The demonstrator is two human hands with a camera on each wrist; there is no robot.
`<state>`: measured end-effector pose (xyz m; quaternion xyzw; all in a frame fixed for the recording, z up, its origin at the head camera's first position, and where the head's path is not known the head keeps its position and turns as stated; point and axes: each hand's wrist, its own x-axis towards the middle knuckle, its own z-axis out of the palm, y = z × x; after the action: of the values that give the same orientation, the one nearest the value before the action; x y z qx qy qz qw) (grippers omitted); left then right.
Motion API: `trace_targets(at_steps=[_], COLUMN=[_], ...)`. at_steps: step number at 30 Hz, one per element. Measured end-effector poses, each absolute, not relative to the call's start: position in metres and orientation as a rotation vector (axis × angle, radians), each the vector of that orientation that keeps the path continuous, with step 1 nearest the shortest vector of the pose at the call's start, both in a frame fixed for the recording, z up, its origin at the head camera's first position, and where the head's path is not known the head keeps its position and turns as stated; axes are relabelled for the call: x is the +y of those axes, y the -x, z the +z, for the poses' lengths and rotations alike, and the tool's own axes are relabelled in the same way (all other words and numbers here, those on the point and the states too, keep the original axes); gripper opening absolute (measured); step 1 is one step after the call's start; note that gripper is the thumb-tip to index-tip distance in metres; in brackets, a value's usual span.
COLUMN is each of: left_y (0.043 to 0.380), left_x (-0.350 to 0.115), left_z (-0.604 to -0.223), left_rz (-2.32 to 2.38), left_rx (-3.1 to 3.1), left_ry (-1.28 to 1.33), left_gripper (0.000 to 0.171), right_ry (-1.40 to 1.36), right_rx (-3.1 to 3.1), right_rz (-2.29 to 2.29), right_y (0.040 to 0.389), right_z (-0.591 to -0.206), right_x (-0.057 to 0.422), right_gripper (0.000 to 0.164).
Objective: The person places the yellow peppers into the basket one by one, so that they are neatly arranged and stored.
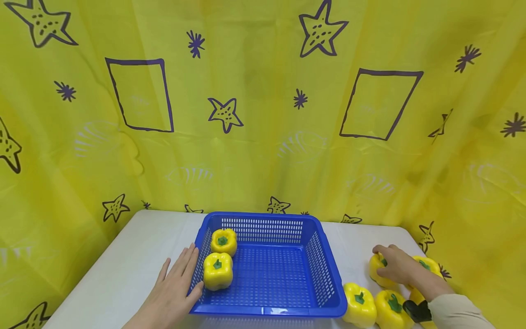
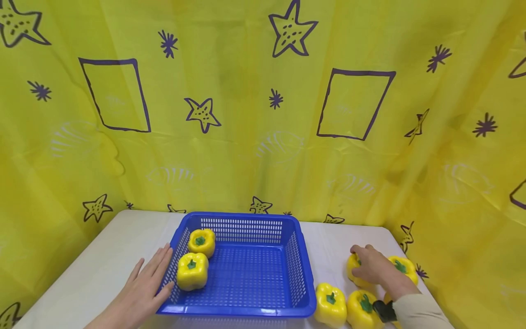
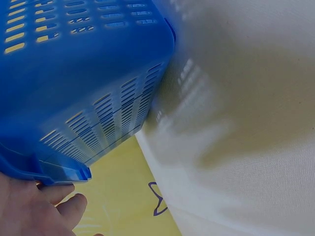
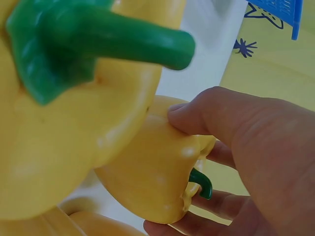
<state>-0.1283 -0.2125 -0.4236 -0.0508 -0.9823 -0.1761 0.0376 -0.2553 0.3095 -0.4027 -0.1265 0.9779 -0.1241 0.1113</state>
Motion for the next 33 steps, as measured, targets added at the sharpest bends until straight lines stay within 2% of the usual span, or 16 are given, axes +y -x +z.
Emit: trace_targets(at_steps=[19,33], left_y=[0.129,0.129], left_x=[-0.212,-0.212], left_z=[-0.425,-0.423], left_rz=[-0.563,-0.560], left_rx=[-3.031,-3.038], left_ry=[0.147,0.143], left_gripper=[0.073,0.074], right_ry=[0.349,0.490], right_rx=[2.848,2.958], right_rz=[-0.398,-0.401], right_y=[0.256,0.256], right_z=[-0.400,-0.373], right_x=[0.308,0.279], right_gripper=[0.050,0.050])
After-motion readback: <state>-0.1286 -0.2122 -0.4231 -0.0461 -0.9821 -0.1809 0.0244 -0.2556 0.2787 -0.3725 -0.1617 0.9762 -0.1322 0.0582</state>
